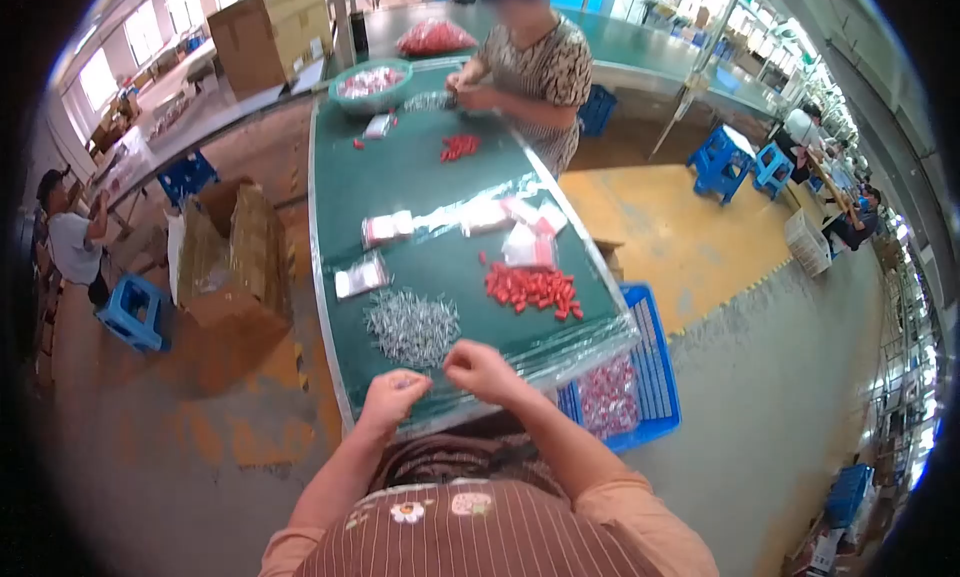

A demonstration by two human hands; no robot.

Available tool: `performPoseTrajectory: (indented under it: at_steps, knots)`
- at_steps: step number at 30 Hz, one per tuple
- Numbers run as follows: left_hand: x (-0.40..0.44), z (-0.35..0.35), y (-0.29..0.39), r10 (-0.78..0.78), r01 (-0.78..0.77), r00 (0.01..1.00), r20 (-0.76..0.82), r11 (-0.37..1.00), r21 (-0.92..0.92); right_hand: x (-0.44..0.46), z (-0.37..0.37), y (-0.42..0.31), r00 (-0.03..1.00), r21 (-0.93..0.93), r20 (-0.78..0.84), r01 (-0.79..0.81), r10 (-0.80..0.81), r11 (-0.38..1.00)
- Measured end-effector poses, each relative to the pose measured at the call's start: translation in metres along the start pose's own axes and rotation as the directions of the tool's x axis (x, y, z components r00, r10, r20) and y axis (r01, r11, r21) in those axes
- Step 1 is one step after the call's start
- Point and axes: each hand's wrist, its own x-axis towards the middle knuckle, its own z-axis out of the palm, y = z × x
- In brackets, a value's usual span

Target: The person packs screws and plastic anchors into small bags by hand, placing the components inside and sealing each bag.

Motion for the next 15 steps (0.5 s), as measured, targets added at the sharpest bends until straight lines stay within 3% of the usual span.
performPoseTrajectory:
  at_steps: [1,2,3,5,6,9,12,15]
  knots:
    - [-0.008,0.002,0.003,-0.064,0.063,0.998,-0.014,0.995,-0.072,-0.011,0.004,-0.016,0.991,0.004,-0.134,0.004,-0.004,1.000]
    - [-0.014,0.003,0.007,-0.102,0.100,0.995,-0.010,0.987,-0.127,-0.020,0.006,-0.039,0.931,-0.150,-0.350,0.056,-0.106,0.987]
    - [0.007,-0.008,-0.005,-0.090,0.087,0.996,-0.013,0.985,-0.148,0.001,0.014,-0.019,0.844,-0.286,-0.433,0.205,-0.318,0.936]
    - [0.002,-0.006,-0.001,-0.111,0.111,0.994,0.010,0.968,-0.226,-0.008,0.016,-0.021,0.848,-0.224,-0.441,0.212,-0.293,0.951]
    - [0.001,-0.002,-0.003,-0.093,0.094,0.996,0.015,0.966,-0.241,-0.015,0.018,-0.024,0.898,-0.162,-0.378,0.173,-0.224,0.971]
    - [0.001,0.010,-0.006,0.091,-0.098,0.995,-0.051,0.983,-0.158,-0.020,0.024,-0.031,0.976,-0.025,-0.208,0.067,-0.071,0.997]
    - [0.005,0.013,-0.018,0.228,-0.220,0.971,-0.070,0.970,0.106,-0.017,0.029,-0.024,0.996,0.052,-0.081,-0.024,0.028,0.998]
    - [-0.001,0.017,-0.012,0.358,-0.326,0.932,-0.065,0.902,0.284,-0.017,0.028,-0.023,0.991,0.020,-0.085,-0.102,0.104,0.995]
